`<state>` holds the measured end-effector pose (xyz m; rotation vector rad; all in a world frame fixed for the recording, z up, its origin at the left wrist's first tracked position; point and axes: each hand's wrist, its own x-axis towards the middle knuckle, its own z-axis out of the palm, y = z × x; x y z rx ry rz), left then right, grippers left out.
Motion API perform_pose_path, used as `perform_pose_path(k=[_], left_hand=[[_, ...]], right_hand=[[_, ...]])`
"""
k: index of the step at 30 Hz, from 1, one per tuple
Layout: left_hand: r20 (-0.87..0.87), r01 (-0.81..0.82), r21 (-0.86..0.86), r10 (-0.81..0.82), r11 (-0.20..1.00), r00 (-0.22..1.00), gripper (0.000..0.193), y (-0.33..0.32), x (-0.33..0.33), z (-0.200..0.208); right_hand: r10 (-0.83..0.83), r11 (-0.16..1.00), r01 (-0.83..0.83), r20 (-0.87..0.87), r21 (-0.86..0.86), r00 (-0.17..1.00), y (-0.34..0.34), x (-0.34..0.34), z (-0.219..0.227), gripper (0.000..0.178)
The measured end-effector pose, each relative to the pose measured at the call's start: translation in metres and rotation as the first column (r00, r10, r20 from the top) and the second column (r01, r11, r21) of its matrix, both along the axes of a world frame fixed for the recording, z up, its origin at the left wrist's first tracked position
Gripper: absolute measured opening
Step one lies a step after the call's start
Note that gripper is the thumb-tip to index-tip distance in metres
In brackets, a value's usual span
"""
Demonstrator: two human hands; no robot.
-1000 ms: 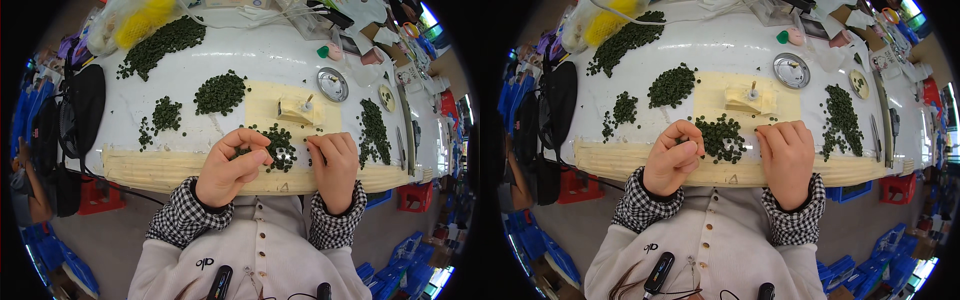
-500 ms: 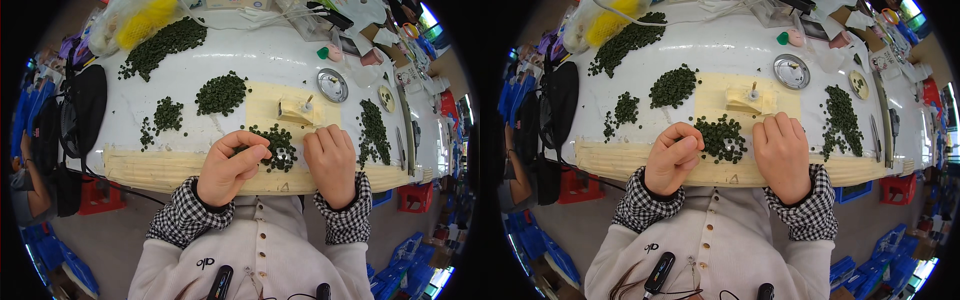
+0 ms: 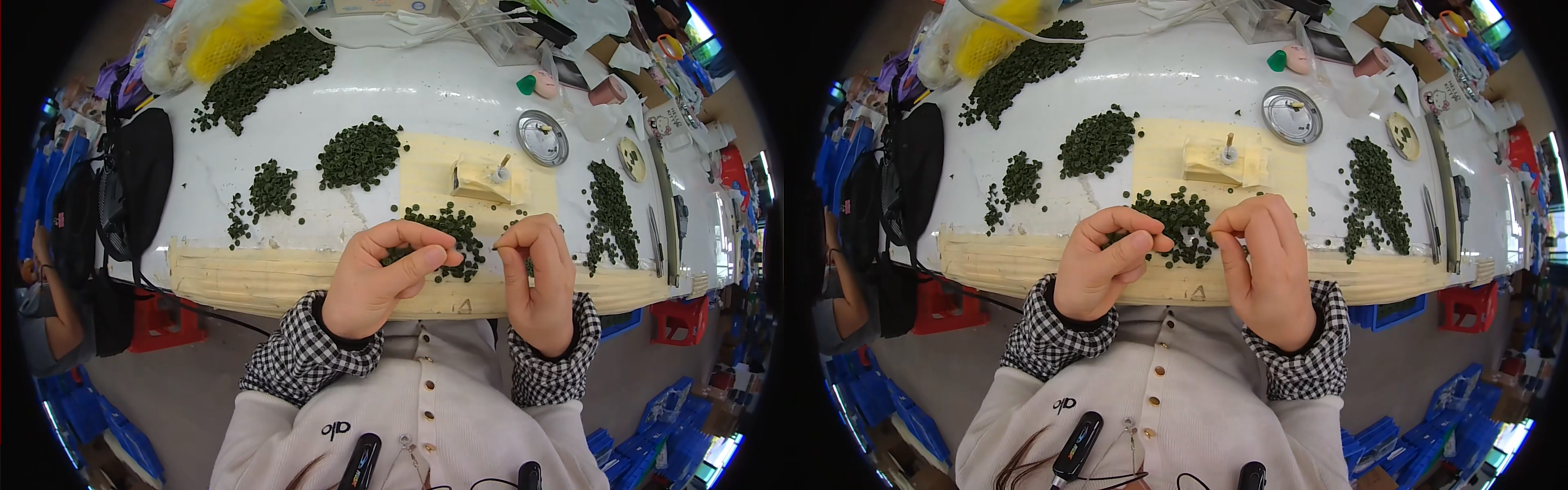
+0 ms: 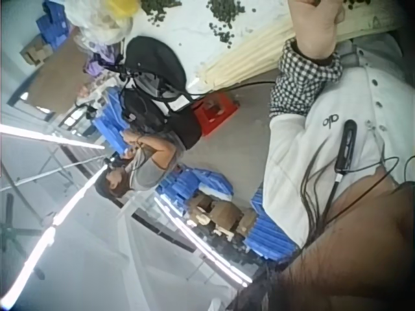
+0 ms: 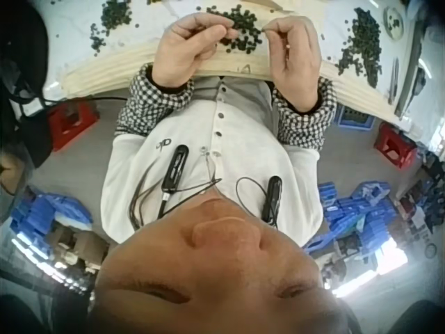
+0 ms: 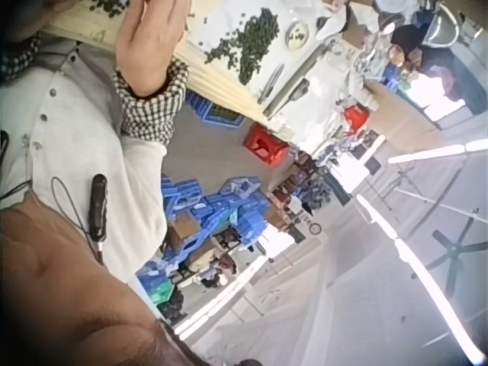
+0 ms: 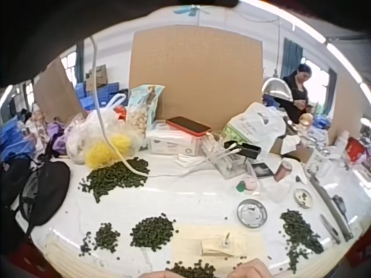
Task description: The person is inspecting and sorting small green plastic parts on a workbench.
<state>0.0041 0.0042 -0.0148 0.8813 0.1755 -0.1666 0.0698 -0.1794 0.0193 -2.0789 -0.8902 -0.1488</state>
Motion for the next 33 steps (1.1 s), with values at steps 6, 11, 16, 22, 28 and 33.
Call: perform_pose_path(k=[6,11,16,22,28,33], left_hand=[[0.038,-0.033,0.034,0.032,0.999,0.999,0.019,-0.002,0.001,-0.001],[0.036,-0.036,0.037,0.035,0.999,0.999,0.02,0.0,-0.001,-0.002],[0.054,-0.092,0.084,0.088,0.992,0.995,0.02,-0.002,0.0,-0.001],[0.066,-0.181,0.171,0.172,0.969,0.983,0.021,-0.004,0.001,0.0],[0.062,-0.165,0.126,0.158,0.978,0.985,0.016,-0.003,0.001,-0.001],[0.065,-0.093,0.002,0.092,0.996,0.994,0.012,-0.002,0.0,-0.001]], right_hand=[[0.046,0.999,-0.05,0.181,0.014,0.982,0.016,-0.004,-0.007,0.016],[-0.069,0.996,0.053,0.249,0.07,0.966,0.025,-0.008,-0.012,0.019],[-0.126,0.991,0.108,0.271,0.08,0.954,0.028,-0.012,-0.018,0.022],[-0.138,0.99,0.116,0.375,0.082,0.917,0.039,-0.014,-0.025,0.022],[-0.066,0.991,0.04,0.201,0.127,0.977,0.031,-0.01,-0.012,0.021],[-0.062,0.978,0.033,0.141,0.204,0.988,0.026,-0.011,-0.011,0.021]])
